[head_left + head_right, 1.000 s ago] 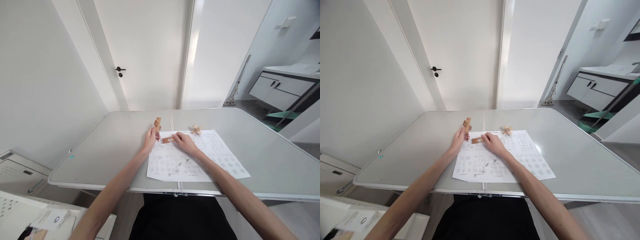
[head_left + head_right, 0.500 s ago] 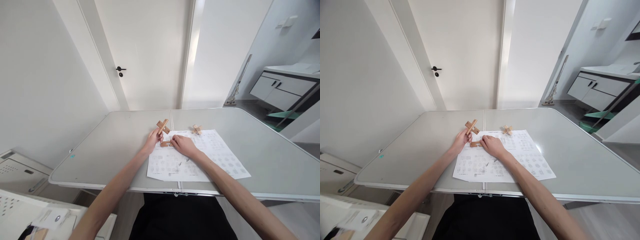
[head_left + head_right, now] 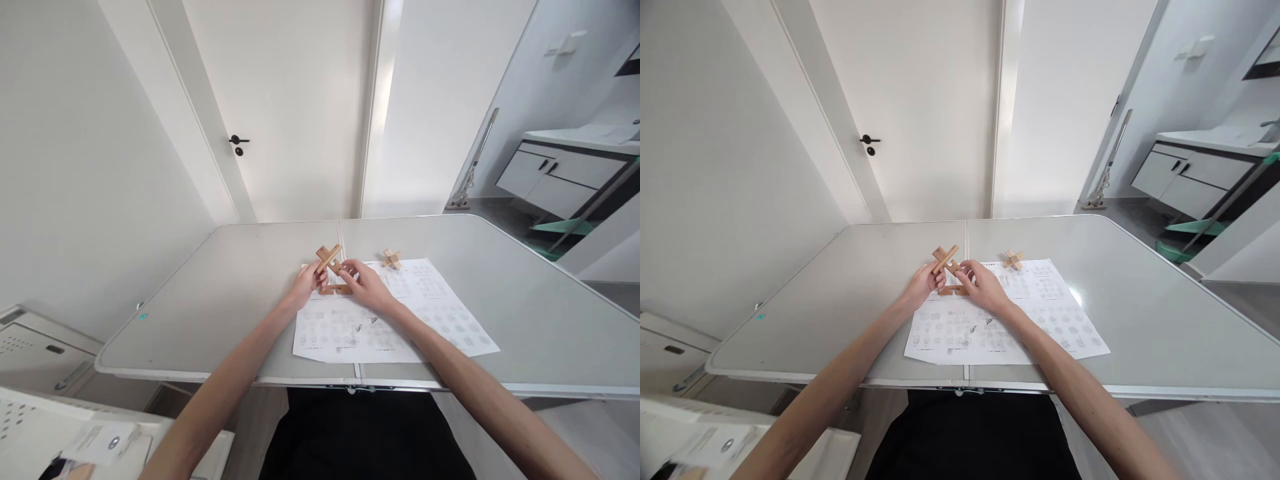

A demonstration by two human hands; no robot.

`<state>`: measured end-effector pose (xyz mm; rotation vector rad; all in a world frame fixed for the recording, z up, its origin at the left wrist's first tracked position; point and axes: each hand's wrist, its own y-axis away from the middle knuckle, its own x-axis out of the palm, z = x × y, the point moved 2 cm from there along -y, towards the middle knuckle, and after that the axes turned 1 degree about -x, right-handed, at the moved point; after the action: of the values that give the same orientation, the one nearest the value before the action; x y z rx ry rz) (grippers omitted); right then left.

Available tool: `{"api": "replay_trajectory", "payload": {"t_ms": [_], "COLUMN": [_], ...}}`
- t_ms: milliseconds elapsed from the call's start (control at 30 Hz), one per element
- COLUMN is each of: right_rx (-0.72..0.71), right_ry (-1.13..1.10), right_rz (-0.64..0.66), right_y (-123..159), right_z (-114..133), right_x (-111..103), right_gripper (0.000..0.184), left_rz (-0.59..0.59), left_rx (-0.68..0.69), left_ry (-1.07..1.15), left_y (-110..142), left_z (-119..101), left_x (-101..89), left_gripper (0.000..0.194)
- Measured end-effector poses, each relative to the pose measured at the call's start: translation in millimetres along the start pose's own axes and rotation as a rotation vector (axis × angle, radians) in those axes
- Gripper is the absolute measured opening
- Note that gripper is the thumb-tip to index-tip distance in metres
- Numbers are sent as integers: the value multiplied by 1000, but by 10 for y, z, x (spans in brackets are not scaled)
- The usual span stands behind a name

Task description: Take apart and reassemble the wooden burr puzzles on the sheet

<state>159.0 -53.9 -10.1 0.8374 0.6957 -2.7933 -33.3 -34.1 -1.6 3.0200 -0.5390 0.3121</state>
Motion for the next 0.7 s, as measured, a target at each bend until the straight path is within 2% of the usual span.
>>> {"api": "replay_trajectory", "payload": {"t_ms": [100,200,433,600,700], "right_rx": [-15,-14,-38,-65,-84], "right_ry": [-142,-182,-184,-154,-122], "right_rz": [10,32,41,47,47], "right_y": [-7,-12,-13,-32,-42], "right_z": [38,12,-62,-12,20], "right_x": [-2,14,24,-12,-49], "right_gripper": [37,35,35,36,36], "left_rz": [52,75,68,13,18], "left_rx": [-49,-90,-95,-78,-81], "left_ry": [8,15,58,114,204], "left_y": [17,38,49,38,35], "left_z": [13,15,-57,-91,-123], "left_x": [34,69,68,54,38], "left_gripper": [42,43,44,39,36]}}
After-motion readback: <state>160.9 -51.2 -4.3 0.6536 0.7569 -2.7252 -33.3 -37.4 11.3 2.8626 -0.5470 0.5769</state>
